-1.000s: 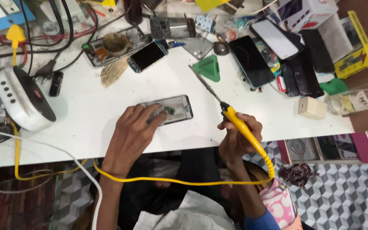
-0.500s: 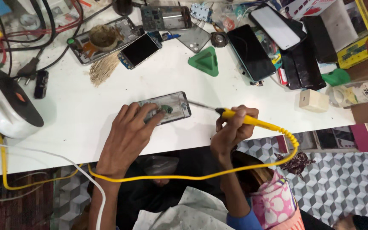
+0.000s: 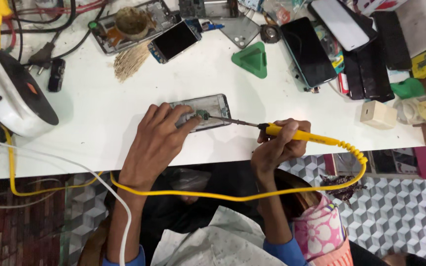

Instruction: The person uses a yellow soldering iron to work on the internal components of a disassembled smartphone. They then wipe the back of a different smartphone with a white cloth and return to soldering the first device.

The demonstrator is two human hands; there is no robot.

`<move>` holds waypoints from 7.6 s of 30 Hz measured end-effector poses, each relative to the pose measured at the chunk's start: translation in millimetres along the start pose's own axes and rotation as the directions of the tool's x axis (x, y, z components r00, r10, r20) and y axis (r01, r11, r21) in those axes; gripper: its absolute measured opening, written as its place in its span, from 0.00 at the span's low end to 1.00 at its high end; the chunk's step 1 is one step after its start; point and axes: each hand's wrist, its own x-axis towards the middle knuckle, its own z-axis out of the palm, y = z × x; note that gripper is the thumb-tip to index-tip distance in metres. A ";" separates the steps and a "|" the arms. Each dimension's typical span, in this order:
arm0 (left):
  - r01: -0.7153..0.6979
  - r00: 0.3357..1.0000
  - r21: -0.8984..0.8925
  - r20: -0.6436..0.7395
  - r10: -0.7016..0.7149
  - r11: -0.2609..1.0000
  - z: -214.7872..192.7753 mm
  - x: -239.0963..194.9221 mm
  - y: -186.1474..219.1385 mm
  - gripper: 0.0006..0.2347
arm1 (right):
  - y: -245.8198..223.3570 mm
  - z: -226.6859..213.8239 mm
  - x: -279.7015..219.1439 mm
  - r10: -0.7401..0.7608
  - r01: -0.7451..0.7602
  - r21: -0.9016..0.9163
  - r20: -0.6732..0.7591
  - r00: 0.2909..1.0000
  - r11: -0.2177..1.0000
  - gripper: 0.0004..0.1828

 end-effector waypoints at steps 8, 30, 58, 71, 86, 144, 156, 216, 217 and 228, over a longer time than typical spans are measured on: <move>0.006 1.000 0.003 -0.006 -0.006 1.000 6.5 -2.4 -1.6 0.16 | -5.2 1.1 -0.6 -0.026 0.030 -0.104 0.043 0.999 0.994 0.23; -0.001 1.000 -0.012 -0.010 0.001 1.000 5.6 -3.5 -3.8 0.16 | -9.0 1.6 0.3 -0.117 0.129 -0.165 0.083 0.990 0.978 0.25; -0.029 0.999 -0.011 -0.039 0.029 1.000 5.8 -4.9 -5.0 0.15 | -88.5 56.5 67.5 -0.055 0.439 -0.256 0.811 0.582 0.861 0.15; -0.031 0.998 -0.042 -0.055 0.029 0.999 7.3 -5.7 -5.5 0.14 | -90.1 41.7 61.0 -0.061 0.515 -0.291 0.825 0.562 0.806 0.11; -0.010 1.000 -0.040 -0.028 0.009 0.999 9.5 -4.7 -6.3 0.15 | -67.9 34.7 49.1 -0.179 0.405 -0.207 0.660 0.730 0.891 0.13; 0.636 0.771 0.374 -0.334 -0.542 0.675 -0.1 -5.6 -59.5 0.16 | 38.6 -41.2 30.8 -0.448 0.476 0.006 0.349 0.823 0.879 0.12; 0.570 0.809 0.117 -0.255 -0.530 0.813 1.2 -12.6 -31.7 0.07 | 35.4 -30.7 28.7 -0.409 0.403 0.070 0.120 0.905 0.912 0.16; -0.109 0.957 0.042 -0.265 0.117 0.993 229.1 183.1 118.1 0.19 | -61.1 -200.5 170.7 0.908 -0.867 -0.272 0.153 0.390 0.418 0.35; -0.106 0.959 0.127 -0.249 0.136 0.986 227.2 178.4 121.7 0.18 | -79.9 -185.6 169.3 0.927 -0.888 -0.263 0.094 0.364 0.376 0.36; -0.142 0.990 0.393 0.058 0.129 0.908 242.9 198.4 117.9 0.27 | -26.6 -99.6 85.7 -0.463 0.426 -0.182 -0.294 0.836 0.886 0.21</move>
